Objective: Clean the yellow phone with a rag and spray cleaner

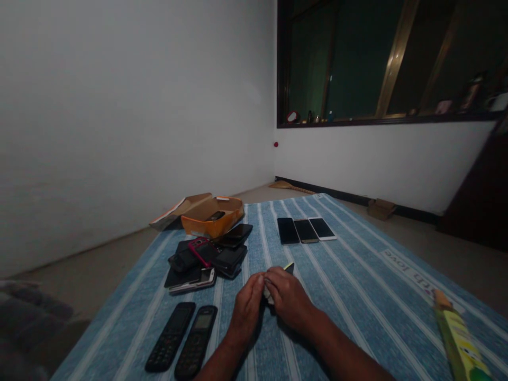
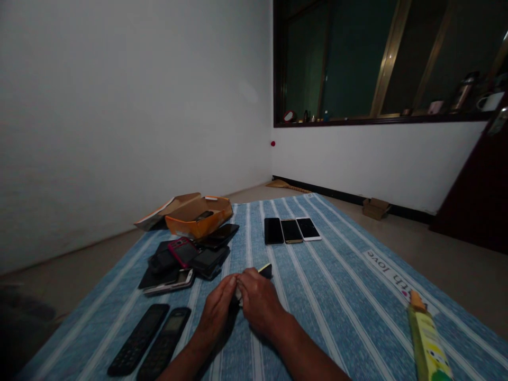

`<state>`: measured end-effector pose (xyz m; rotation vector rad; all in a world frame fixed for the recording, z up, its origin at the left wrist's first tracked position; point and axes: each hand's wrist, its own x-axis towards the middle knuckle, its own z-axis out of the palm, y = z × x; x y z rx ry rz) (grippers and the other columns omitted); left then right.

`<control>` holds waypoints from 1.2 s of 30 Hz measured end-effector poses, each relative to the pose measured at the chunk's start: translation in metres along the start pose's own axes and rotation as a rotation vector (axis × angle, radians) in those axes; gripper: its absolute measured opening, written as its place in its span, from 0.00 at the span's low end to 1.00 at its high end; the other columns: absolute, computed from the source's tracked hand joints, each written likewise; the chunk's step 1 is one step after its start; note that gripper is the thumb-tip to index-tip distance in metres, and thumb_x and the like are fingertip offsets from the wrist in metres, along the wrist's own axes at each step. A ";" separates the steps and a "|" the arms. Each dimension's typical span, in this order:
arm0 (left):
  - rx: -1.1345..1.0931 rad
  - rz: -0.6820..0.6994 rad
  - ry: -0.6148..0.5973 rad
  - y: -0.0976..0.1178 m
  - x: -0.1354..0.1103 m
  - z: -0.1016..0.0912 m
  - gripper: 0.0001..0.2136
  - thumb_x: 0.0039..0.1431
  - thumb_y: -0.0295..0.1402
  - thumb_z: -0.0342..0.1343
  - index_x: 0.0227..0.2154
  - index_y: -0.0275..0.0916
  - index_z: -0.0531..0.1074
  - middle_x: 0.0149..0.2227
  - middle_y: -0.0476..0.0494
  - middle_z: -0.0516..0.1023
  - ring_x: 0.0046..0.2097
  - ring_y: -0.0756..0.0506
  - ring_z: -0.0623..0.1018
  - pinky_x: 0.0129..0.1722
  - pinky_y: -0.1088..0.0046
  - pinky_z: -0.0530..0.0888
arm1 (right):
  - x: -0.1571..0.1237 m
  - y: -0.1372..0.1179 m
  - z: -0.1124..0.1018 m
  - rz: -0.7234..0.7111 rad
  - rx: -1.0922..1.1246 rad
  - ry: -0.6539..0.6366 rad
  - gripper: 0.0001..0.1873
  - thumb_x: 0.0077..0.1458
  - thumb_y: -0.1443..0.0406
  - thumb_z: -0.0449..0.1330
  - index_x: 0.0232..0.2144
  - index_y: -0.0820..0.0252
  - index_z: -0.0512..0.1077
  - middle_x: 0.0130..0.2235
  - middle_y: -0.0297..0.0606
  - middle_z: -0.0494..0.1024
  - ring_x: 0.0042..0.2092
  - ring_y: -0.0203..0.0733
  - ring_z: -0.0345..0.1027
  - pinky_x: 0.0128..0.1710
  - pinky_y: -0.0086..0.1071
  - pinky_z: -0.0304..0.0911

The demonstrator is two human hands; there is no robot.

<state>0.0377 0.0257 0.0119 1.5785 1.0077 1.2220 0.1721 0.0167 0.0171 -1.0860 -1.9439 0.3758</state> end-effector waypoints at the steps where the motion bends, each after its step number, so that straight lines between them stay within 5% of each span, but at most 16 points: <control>1: -0.003 0.000 0.003 0.001 0.000 0.000 0.19 0.65 0.47 0.48 0.40 0.37 0.75 0.39 0.42 0.81 0.41 0.42 0.77 0.45 0.68 0.73 | 0.001 0.001 -0.001 0.003 0.001 0.007 0.12 0.64 0.72 0.49 0.39 0.57 0.72 0.40 0.39 0.74 0.42 0.40 0.68 0.44 0.33 0.64; 9: 0.077 0.016 0.018 0.006 0.001 0.000 0.16 0.65 0.43 0.46 0.36 0.38 0.75 0.36 0.42 0.80 0.40 0.42 0.78 0.44 0.68 0.74 | 0.005 0.017 -0.013 0.008 -0.040 0.060 0.12 0.63 0.72 0.50 0.32 0.59 0.71 0.36 0.39 0.74 0.39 0.41 0.68 0.42 0.34 0.64; 24: 0.180 0.014 0.000 0.015 0.000 -0.001 0.18 0.64 0.43 0.44 0.35 0.39 0.76 0.34 0.43 0.80 0.39 0.41 0.78 0.41 0.67 0.74 | 0.004 0.057 -0.030 0.099 -0.125 0.320 0.13 0.63 0.70 0.49 0.34 0.57 0.73 0.36 0.41 0.74 0.41 0.44 0.69 0.43 0.37 0.65; 31: 0.070 0.028 -0.002 0.007 0.001 -0.001 0.17 0.65 0.44 0.46 0.37 0.39 0.75 0.38 0.41 0.81 0.41 0.42 0.78 0.45 0.68 0.74 | -0.004 0.014 -0.003 -0.083 -0.112 0.129 0.14 0.65 0.71 0.47 0.42 0.58 0.71 0.48 0.47 0.73 0.46 0.45 0.70 0.46 0.37 0.67; 36: 0.050 0.014 0.003 0.006 0.001 0.000 0.20 0.64 0.48 0.46 0.39 0.39 0.75 0.40 0.40 0.82 0.43 0.42 0.79 0.48 0.68 0.74 | -0.004 0.009 0.003 -0.108 -0.019 0.048 0.13 0.66 0.70 0.48 0.44 0.58 0.71 0.44 0.44 0.75 0.46 0.44 0.70 0.47 0.37 0.68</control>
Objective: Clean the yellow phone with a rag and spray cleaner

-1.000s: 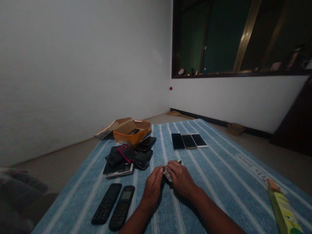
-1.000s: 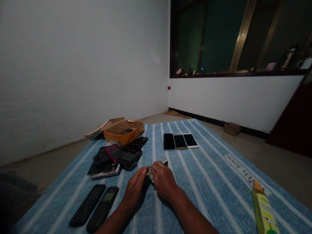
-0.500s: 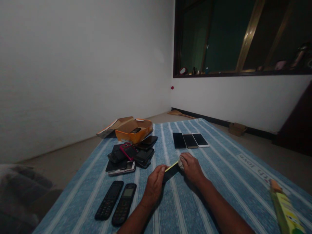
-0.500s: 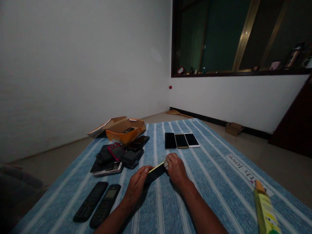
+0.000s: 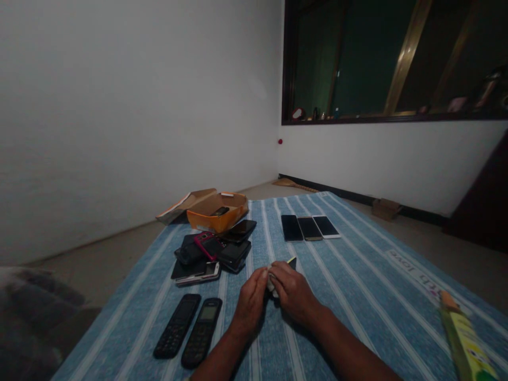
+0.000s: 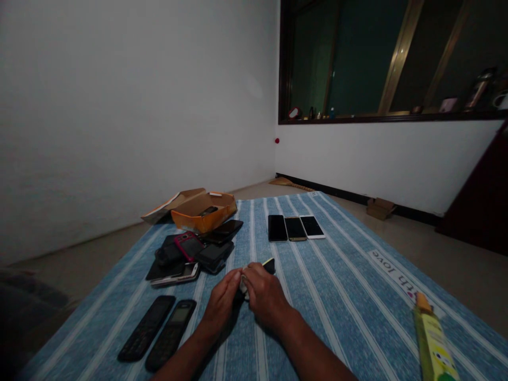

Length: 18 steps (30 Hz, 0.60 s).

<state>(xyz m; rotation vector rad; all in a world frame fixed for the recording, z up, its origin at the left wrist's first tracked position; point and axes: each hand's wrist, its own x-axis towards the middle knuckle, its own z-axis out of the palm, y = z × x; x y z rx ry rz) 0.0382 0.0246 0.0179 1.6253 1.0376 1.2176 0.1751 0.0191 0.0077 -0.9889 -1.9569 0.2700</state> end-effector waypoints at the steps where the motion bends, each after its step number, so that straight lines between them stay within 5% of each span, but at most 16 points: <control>1: -0.001 -0.001 -0.001 0.000 0.000 0.000 0.20 0.64 0.49 0.46 0.39 0.39 0.75 0.40 0.40 0.82 0.43 0.42 0.79 0.48 0.68 0.75 | 0.001 0.001 -0.001 0.001 0.013 0.002 0.12 0.66 0.70 0.48 0.44 0.58 0.71 0.44 0.44 0.75 0.46 0.43 0.70 0.47 0.36 0.68; 18: -0.021 -0.006 -0.028 -0.001 0.002 -0.001 0.16 0.64 0.43 0.48 0.39 0.38 0.75 0.40 0.41 0.81 0.43 0.42 0.78 0.47 0.67 0.73 | 0.006 0.005 -0.018 0.016 0.078 -0.049 0.10 0.65 0.70 0.50 0.40 0.58 0.71 0.42 0.40 0.74 0.44 0.41 0.69 0.47 0.34 0.65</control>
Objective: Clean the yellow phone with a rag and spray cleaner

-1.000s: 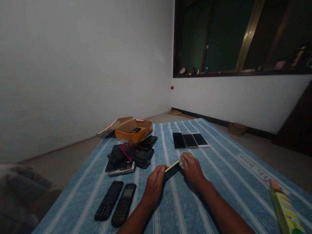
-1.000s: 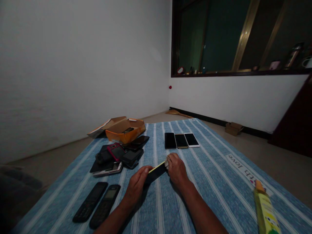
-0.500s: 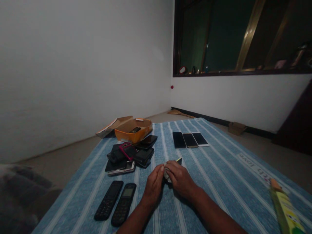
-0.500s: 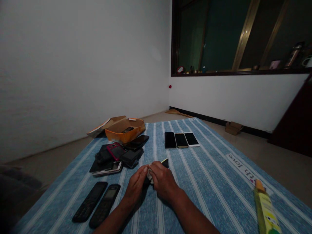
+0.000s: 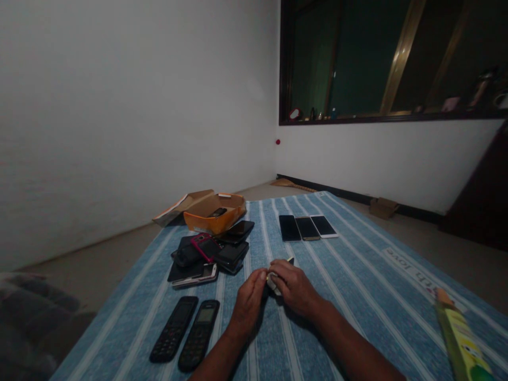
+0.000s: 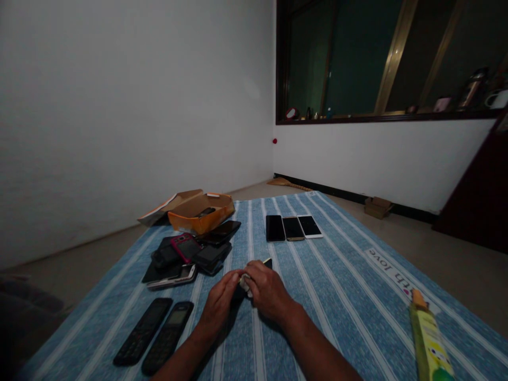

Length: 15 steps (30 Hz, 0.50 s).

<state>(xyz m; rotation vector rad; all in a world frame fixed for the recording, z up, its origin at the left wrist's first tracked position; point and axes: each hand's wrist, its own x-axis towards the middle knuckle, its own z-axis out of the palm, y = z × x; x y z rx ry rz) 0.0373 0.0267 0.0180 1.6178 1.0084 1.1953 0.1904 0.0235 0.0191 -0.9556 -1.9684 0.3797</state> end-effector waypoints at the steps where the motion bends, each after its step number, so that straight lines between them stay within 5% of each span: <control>1: -0.019 -0.003 -0.003 -0.001 0.000 0.000 0.16 0.65 0.44 0.48 0.39 0.38 0.75 0.41 0.41 0.81 0.43 0.42 0.78 0.47 0.67 0.73 | 0.000 -0.002 0.001 -0.010 0.016 -0.009 0.10 0.65 0.70 0.50 0.41 0.58 0.71 0.42 0.40 0.74 0.45 0.41 0.69 0.48 0.34 0.65; 9: -0.031 -0.015 0.023 -0.001 -0.002 0.001 0.18 0.64 0.47 0.49 0.41 0.37 0.73 0.38 0.43 0.80 0.41 0.42 0.78 0.44 0.68 0.73 | -0.002 -0.012 0.010 -0.008 0.060 -0.029 0.10 0.63 0.73 0.51 0.42 0.59 0.70 0.46 0.43 0.72 0.49 0.43 0.67 0.51 0.37 0.65; 15: -0.037 -0.088 0.101 -0.001 -0.004 -0.001 0.24 0.60 0.51 0.52 0.48 0.35 0.71 0.46 0.37 0.80 0.50 0.38 0.77 0.52 0.63 0.71 | -0.003 -0.014 0.017 -0.009 0.127 -0.045 0.11 0.61 0.74 0.51 0.41 0.57 0.69 0.45 0.42 0.71 0.51 0.43 0.66 0.52 0.37 0.64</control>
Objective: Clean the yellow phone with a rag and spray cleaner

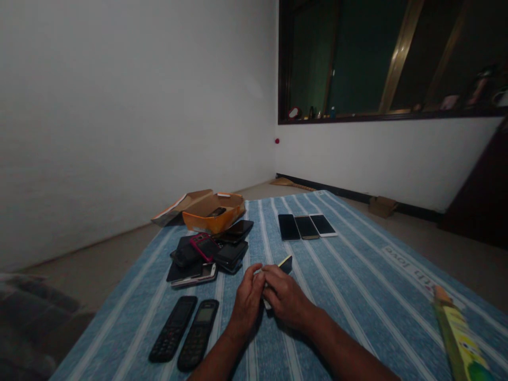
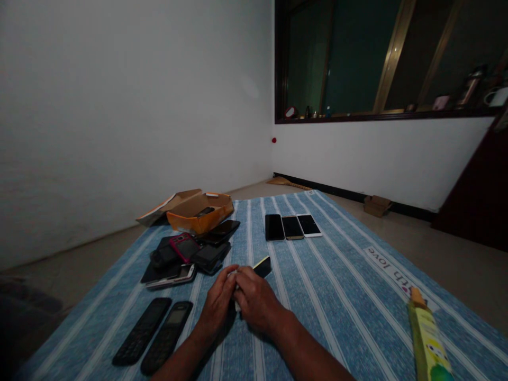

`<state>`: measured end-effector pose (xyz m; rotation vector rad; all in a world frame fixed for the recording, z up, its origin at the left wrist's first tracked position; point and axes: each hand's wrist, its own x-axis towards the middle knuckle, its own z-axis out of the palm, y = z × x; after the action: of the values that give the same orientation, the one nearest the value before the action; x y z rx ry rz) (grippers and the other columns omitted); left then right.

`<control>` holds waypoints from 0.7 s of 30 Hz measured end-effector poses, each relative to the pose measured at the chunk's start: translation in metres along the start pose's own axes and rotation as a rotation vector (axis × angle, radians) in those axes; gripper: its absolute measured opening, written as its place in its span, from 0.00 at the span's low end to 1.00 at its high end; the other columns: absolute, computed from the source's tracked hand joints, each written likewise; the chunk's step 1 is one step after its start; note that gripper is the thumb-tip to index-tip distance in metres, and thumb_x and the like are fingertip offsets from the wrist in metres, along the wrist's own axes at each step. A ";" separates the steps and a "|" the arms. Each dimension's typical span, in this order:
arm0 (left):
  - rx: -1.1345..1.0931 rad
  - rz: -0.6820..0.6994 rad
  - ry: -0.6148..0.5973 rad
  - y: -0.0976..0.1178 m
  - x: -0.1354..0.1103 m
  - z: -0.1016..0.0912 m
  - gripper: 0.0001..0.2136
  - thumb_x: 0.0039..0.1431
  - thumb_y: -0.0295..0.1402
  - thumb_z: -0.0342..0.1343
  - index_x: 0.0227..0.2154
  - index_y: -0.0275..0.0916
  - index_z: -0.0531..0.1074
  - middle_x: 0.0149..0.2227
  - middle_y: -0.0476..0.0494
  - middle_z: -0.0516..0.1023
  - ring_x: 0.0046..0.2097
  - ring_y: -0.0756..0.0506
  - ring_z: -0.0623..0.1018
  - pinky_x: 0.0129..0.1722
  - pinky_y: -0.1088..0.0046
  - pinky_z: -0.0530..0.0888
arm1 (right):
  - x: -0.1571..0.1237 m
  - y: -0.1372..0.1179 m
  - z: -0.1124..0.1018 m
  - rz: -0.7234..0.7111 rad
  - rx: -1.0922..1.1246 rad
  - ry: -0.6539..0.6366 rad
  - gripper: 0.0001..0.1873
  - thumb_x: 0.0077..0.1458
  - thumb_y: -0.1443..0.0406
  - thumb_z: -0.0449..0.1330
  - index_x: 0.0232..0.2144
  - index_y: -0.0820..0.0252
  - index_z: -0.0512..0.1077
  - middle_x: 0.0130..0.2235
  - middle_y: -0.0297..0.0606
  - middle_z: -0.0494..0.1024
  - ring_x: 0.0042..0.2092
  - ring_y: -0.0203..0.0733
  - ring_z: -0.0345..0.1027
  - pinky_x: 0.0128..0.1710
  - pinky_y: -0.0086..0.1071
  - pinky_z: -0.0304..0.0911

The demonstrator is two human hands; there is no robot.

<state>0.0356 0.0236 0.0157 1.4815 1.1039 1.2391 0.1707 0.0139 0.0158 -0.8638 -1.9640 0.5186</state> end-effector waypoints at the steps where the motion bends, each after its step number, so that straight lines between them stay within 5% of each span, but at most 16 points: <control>1: 0.004 -0.017 0.000 -0.001 0.000 -0.001 0.25 0.59 0.52 0.53 0.49 0.35 0.71 0.48 0.36 0.80 0.51 0.37 0.77 0.53 0.62 0.70 | 0.000 0.000 0.000 0.009 0.007 -0.005 0.11 0.61 0.74 0.51 0.40 0.57 0.69 0.44 0.41 0.72 0.50 0.43 0.67 0.52 0.37 0.64; 9: 0.006 -0.031 -0.060 -0.002 0.001 -0.003 0.27 0.59 0.53 0.52 0.50 0.34 0.71 0.50 0.34 0.79 0.53 0.37 0.76 0.56 0.62 0.69 | 0.000 0.001 0.000 0.044 0.005 0.005 0.10 0.58 0.76 0.52 0.35 0.58 0.68 0.40 0.39 0.71 0.44 0.41 0.67 0.47 0.34 0.64; 21: 0.045 0.032 -0.103 0.004 0.003 -0.001 0.19 0.63 0.47 0.49 0.42 0.37 0.74 0.42 0.40 0.82 0.44 0.41 0.79 0.46 0.68 0.74 | 0.002 0.014 -0.009 0.016 -0.185 -0.037 0.06 0.62 0.72 0.55 0.37 0.58 0.71 0.38 0.37 0.73 0.40 0.40 0.68 0.42 0.31 0.63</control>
<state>0.0357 0.0262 0.0201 1.5838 1.0495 1.1531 0.1831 0.0250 0.0123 -0.9921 -2.0640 0.3683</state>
